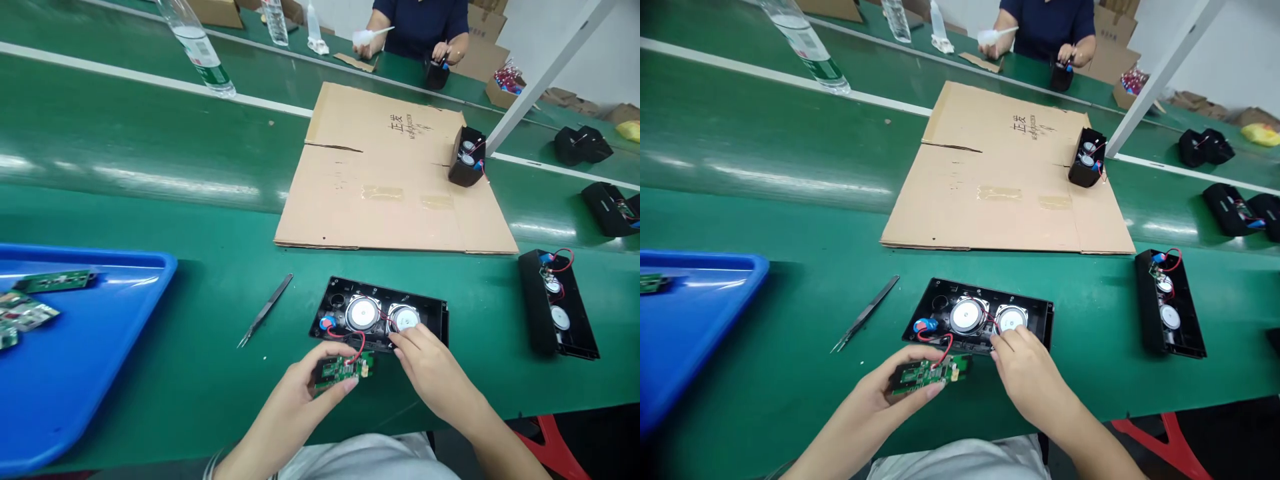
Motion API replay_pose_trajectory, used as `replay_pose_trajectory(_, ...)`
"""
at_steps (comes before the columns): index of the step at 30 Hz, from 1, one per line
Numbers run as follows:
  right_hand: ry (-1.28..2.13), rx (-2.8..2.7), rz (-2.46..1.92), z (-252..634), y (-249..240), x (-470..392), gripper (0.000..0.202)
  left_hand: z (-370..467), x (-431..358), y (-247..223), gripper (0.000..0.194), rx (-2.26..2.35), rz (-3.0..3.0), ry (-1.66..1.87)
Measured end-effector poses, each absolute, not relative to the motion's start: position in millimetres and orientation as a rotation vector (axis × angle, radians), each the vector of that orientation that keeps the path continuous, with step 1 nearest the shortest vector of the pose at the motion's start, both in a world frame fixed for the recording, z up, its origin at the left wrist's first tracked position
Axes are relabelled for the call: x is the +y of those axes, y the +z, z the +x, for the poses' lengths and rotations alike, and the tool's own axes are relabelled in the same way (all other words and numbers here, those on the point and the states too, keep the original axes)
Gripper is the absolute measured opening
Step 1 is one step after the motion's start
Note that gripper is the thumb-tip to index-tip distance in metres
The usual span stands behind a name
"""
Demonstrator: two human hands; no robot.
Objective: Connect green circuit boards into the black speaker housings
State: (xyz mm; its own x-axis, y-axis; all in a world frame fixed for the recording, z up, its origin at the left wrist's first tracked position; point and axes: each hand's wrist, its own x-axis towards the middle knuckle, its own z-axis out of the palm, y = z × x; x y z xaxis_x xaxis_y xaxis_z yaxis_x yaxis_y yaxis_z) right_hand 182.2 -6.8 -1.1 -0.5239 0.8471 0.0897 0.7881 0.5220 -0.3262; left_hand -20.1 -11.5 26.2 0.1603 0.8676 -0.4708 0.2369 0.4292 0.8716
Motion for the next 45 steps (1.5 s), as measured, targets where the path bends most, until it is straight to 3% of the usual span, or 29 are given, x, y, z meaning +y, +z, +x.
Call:
replay_pose_trajectory(7, 0.271, -2.338, -1.221, 182, 9, 17, 0.025, -12, 1, 24, 0.023, 1.447, 1.218, 0.674)
replay_pose_trajectory(12, 0.523, -2.072, -1.125, 164, 5, 21, 0.017, -6, 5, 13, 0.027, 1.464, 1.259, 0.701)
replay_pose_trajectory(24, 0.289, -2.264, -1.239, 152, -5, 22, 0.028, -7, 11, 14, 0.020, 1.431, 1.389, 0.755)
replay_pose_trajectory(38, 0.006, -2.424, -1.003, 156, 0, 24, 0.024, -8, 20, 27, 0.019, 1.381, 1.577, 0.611)
replay_pose_trajectory(45, -0.144, -2.559, -0.971, 152, 10, 22, 0.032, -4, 18, 28, 0.022, 1.412, 1.631, 0.577)
